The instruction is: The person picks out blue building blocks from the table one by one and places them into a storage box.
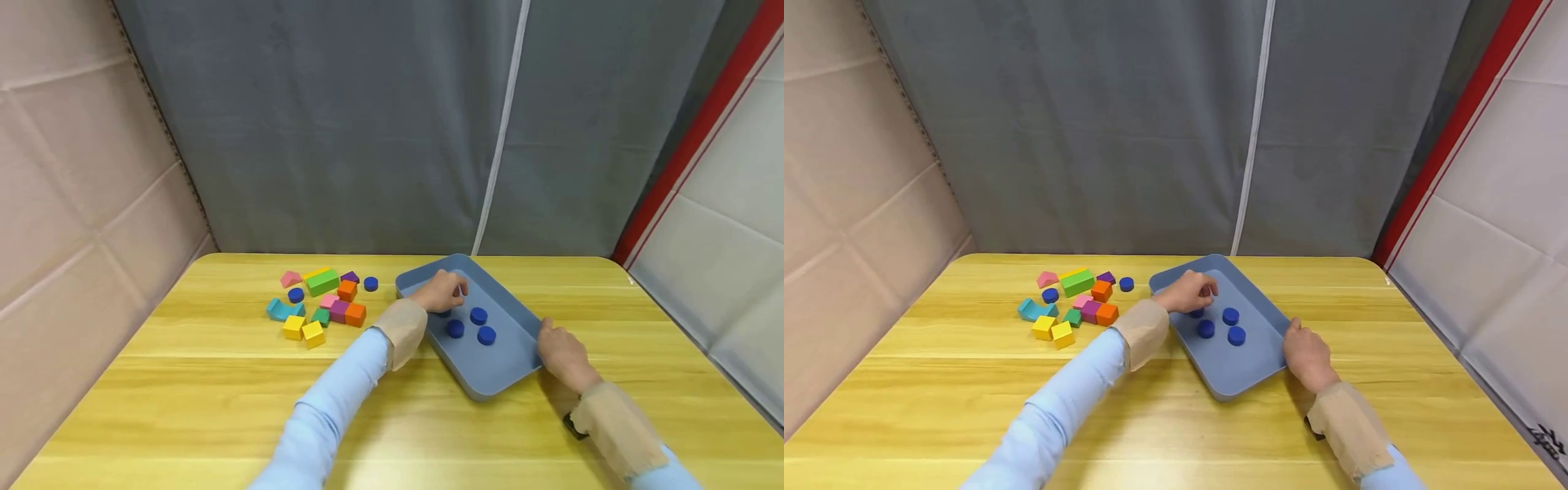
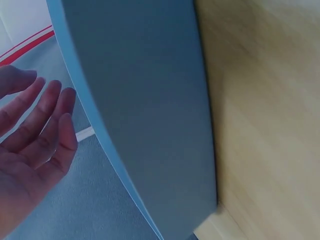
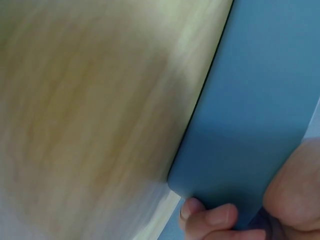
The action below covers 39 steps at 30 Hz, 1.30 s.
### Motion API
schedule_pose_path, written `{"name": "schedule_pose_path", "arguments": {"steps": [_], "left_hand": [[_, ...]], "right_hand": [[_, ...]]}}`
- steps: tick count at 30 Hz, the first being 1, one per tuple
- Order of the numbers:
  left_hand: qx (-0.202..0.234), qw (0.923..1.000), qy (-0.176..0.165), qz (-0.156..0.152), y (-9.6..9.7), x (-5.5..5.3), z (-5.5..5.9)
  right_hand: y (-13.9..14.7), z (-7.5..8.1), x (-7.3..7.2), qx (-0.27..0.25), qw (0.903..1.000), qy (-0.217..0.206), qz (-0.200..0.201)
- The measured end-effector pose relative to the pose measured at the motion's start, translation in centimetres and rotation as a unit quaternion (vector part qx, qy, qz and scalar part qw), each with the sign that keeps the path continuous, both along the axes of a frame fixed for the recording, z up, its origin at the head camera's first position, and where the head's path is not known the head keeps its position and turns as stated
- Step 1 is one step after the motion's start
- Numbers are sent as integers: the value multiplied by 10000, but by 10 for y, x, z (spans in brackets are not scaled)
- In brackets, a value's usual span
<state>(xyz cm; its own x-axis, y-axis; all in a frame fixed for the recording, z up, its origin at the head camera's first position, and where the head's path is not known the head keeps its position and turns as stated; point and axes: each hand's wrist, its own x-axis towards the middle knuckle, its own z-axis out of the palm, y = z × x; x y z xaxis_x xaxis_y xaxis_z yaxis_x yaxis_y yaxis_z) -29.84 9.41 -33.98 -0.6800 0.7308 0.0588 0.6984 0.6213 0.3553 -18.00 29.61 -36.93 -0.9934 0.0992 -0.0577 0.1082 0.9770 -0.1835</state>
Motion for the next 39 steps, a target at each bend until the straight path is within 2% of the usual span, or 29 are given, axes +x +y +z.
{"name": "schedule_pose_path", "arguments": {"steps": [6,11,16,21,25,39], "left_hand": [[359,9993,112,35,-17,-4,4],[744,9968,108,265,-35,-7,9],[948,9944,151,445,-52,-10,12],[1027,9922,122,699,-67,-15,12],[1052,9904,-40,892,-78,-19,11],[912,9888,-101,1177,-111,-34,5]], "right_hand": [[1,-1,0,0,10000,-32,15],[1,-1,0,-32,10000,8,3],[1,0,0,6,10000,29,21],[1,-1,0,9,10000,29,7],[2,-1,1,4,10000,-14,20],[3,-2,0,-13,10000,1,-33]]}}
